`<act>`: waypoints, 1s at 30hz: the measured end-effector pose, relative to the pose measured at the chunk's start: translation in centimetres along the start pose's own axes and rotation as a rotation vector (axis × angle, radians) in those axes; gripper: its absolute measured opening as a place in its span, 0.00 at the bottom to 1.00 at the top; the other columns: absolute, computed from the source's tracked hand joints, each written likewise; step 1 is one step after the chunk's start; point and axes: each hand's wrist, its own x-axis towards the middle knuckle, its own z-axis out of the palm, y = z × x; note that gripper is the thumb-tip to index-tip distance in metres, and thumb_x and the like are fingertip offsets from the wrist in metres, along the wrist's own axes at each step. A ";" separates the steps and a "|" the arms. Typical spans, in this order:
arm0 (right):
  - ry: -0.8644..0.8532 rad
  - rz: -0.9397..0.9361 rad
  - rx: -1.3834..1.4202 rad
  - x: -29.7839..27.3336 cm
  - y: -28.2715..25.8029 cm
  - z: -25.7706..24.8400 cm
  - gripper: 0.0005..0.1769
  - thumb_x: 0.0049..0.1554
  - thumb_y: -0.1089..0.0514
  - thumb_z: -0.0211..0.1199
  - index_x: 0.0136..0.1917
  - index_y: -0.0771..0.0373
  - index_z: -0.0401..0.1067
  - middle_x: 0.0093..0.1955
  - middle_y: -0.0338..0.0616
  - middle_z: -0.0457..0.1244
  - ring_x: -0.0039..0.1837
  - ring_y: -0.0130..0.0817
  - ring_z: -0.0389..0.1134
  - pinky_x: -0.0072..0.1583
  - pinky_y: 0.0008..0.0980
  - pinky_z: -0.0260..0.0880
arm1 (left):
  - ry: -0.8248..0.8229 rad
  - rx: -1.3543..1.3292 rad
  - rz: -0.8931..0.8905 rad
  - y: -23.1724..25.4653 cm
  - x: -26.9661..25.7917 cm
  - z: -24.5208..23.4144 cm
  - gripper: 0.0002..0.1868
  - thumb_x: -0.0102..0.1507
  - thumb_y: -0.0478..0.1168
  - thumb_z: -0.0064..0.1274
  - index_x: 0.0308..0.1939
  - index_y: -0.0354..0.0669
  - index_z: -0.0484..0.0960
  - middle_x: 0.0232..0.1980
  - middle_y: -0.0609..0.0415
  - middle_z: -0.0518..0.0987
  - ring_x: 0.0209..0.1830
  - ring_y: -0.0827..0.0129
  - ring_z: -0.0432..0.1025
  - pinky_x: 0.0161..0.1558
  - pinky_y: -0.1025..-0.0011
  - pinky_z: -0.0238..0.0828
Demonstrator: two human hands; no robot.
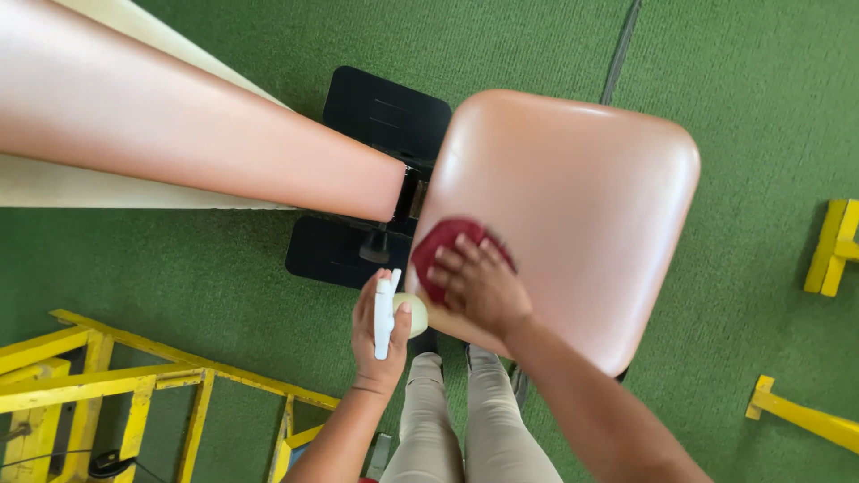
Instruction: Cleaning and wiping down various parts of a gym exercise machine using a spray bottle and a cloth.
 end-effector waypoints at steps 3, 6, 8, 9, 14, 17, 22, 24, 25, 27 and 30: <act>0.262 0.188 -0.093 0.8 5.6 -0.6 0.29 0.58 0.40 0.55 0.73 0.37 0.66 0.79 0.35 0.53 0.81 0.46 0.45 0.76 0.56 0.41 | 0.020 -0.041 0.016 1.1 1.1 1.1 0.27 0.69 0.46 0.50 0.68 0.33 0.71 0.68 0.40 0.74 0.67 0.46 0.70 0.67 0.56 0.68; 0.481 0.341 -0.003 -2.0 8.9 -0.5 0.29 0.63 0.42 0.54 0.76 0.41 0.64 0.81 0.41 0.54 0.83 0.52 0.46 0.78 0.57 0.42 | 0.003 -0.140 0.056 3.8 2.4 2.6 0.26 0.71 0.46 0.50 0.68 0.34 0.71 0.67 0.40 0.74 0.66 0.48 0.71 0.68 0.56 0.68; 0.509 0.387 -0.025 -5.2 7.7 -0.2 0.29 0.64 0.43 0.54 0.77 0.42 0.64 0.81 0.44 0.53 0.83 0.54 0.45 0.78 0.59 0.42 | -0.028 -0.145 0.116 5.4 2.9 3.4 0.25 0.71 0.46 0.49 0.68 0.35 0.71 0.67 0.41 0.75 0.68 0.48 0.71 0.69 0.56 0.67; 0.537 0.429 -0.046 -6.7 7.3 -0.1 0.28 0.65 0.44 0.54 0.77 0.43 0.64 0.81 0.46 0.53 0.83 0.57 0.45 0.78 0.61 0.41 | -0.055 -0.147 0.176 6.2 3.3 3.9 0.24 0.72 0.46 0.49 0.68 0.36 0.72 0.67 0.42 0.75 0.69 0.48 0.70 0.71 0.55 0.66; 0.313 0.242 -0.101 -17.9 3.1 7.9 0.31 0.57 0.46 0.55 0.74 0.40 0.63 0.79 0.41 0.53 0.80 0.58 0.45 0.76 0.65 0.39 | -0.116 -0.221 0.167 10.3 4.7 5.7 0.24 0.70 0.46 0.50 0.66 0.37 0.74 0.66 0.43 0.76 0.67 0.49 0.70 0.70 0.56 0.64; 0.234 0.157 -0.156 -22.5 3.3 12.7 0.35 0.55 0.48 0.55 0.76 0.33 0.60 0.80 0.33 0.51 0.81 0.49 0.44 0.76 0.62 0.39 | -0.146 -0.223 0.189 10.5 5.0 6.7 0.23 0.69 0.45 0.48 0.66 0.39 0.75 0.66 0.45 0.76 0.67 0.51 0.70 0.70 0.56 0.64; 0.319 0.241 -0.040 -21.1 6.4 9.9 0.30 0.57 0.41 0.55 0.73 0.33 0.61 0.78 0.38 0.51 0.81 0.54 0.43 0.76 0.63 0.38 | -0.173 -0.172 0.252 9.1 3.7 7.8 0.23 0.70 0.43 0.46 0.68 0.40 0.71 0.67 0.49 0.76 0.68 0.55 0.71 0.71 0.55 0.62; 0.523 0.406 0.028 -18.3 8.8 6.7 0.31 0.60 0.41 0.55 0.75 0.41 0.61 0.81 0.46 0.50 0.83 0.61 0.41 0.79 0.63 0.39 | -0.185 -0.102 0.245 8.3 2.7 8.1 0.23 0.68 0.43 0.47 0.66 0.42 0.70 0.65 0.51 0.78 0.65 0.58 0.72 0.71 0.52 0.57; 0.528 0.408 0.026 -16.6 10.6 5.5 0.31 0.60 0.41 0.55 0.75 0.41 0.61 0.81 0.46 0.50 0.83 0.61 0.41 0.79 0.63 0.39 | -0.183 -0.104 0.250 8.1 2.6 8.2 0.23 0.68 0.43 0.47 0.66 0.42 0.70 0.65 0.51 0.78 0.65 0.58 0.72 0.71 0.52 0.57; 0.557 0.515 0.053 -13.4 14.0 3.2 0.31 0.63 0.41 0.54 0.78 0.44 0.61 0.84 0.51 0.48 0.85 0.64 0.40 0.80 0.64 0.39 | -0.195 -0.120 0.248 7.7 2.5 8.4 0.23 0.67 0.43 0.47 0.65 0.40 0.69 0.63 0.53 0.79 0.64 0.59 0.72 0.73 0.52 0.55; 0.504 0.656 0.072 -8.0 19.6 -0.3 0.33 0.65 0.39 0.50 0.81 0.44 0.57 0.86 0.51 0.43 0.85 0.64 0.35 0.78 0.66 0.35 | -0.193 -0.133 0.238 7.6 2.4 8.8 0.21 0.65 0.41 0.49 0.63 0.43 0.71 0.59 0.56 0.81 0.64 0.62 0.73 0.74 0.54 0.56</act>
